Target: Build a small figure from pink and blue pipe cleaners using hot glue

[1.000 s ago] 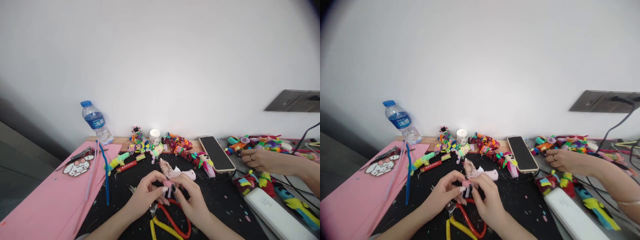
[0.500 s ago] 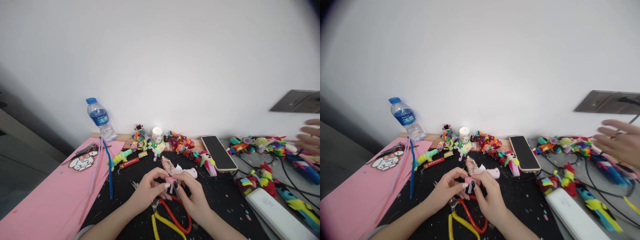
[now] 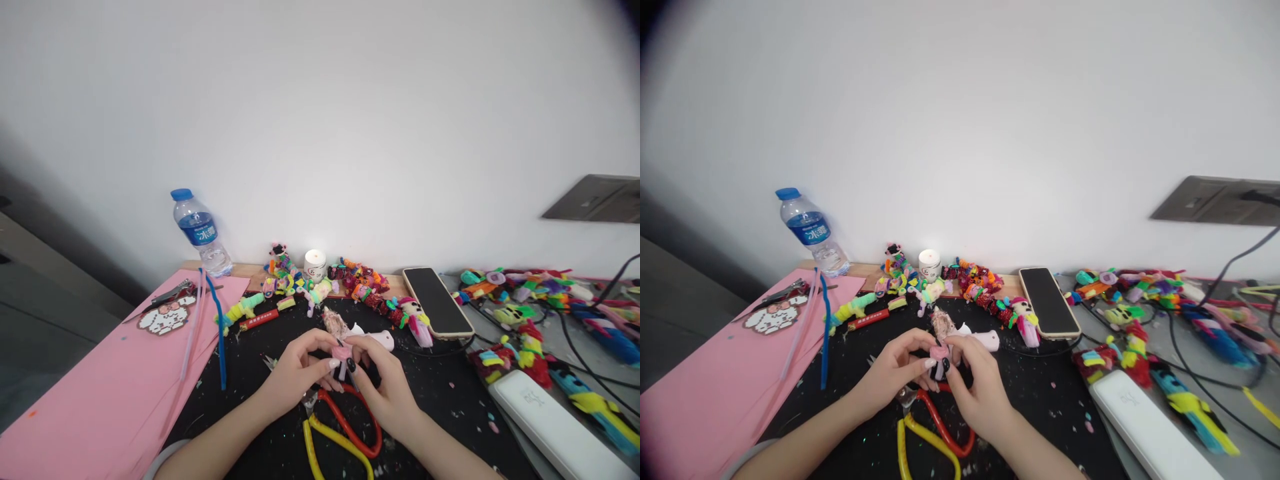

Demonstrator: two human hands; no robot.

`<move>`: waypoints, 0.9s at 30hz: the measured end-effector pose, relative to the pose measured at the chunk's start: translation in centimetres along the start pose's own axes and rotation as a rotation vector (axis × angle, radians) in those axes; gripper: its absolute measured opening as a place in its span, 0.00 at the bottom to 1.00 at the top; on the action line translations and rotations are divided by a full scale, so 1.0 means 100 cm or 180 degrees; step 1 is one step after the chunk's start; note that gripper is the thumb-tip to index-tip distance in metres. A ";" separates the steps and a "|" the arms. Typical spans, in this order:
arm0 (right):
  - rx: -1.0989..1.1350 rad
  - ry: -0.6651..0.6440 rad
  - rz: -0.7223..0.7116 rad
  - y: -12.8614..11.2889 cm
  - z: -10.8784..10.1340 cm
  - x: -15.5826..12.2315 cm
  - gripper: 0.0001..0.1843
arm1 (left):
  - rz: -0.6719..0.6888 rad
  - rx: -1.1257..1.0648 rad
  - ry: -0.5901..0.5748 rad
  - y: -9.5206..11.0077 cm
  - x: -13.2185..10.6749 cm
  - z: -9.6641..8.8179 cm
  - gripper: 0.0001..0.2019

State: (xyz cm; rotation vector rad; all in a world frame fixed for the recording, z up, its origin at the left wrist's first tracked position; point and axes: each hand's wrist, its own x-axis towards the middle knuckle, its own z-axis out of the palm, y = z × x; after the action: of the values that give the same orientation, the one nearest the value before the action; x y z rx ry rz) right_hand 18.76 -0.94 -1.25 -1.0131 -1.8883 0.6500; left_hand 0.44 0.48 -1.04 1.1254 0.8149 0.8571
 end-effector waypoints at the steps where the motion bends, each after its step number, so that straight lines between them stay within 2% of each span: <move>1: -0.0010 -0.0005 0.0000 0.000 0.000 0.000 0.16 | -0.0001 -0.0002 0.0001 0.000 0.000 0.000 0.12; 14: -0.0032 -0.0096 0.0041 -0.001 -0.001 0.001 0.13 | 0.0016 0.0035 -0.0050 0.000 0.001 0.000 0.12; 27: -0.0050 -0.0249 -0.0001 0.002 -0.002 0.002 0.14 | -0.0002 -0.0032 -0.0047 0.001 -0.001 -0.001 0.11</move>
State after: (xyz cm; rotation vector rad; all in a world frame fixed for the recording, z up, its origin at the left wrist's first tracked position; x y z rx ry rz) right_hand 18.99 -0.69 -1.23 -1.0104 -1.9640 0.6845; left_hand 0.24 0.44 -0.92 1.1214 0.7978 0.8505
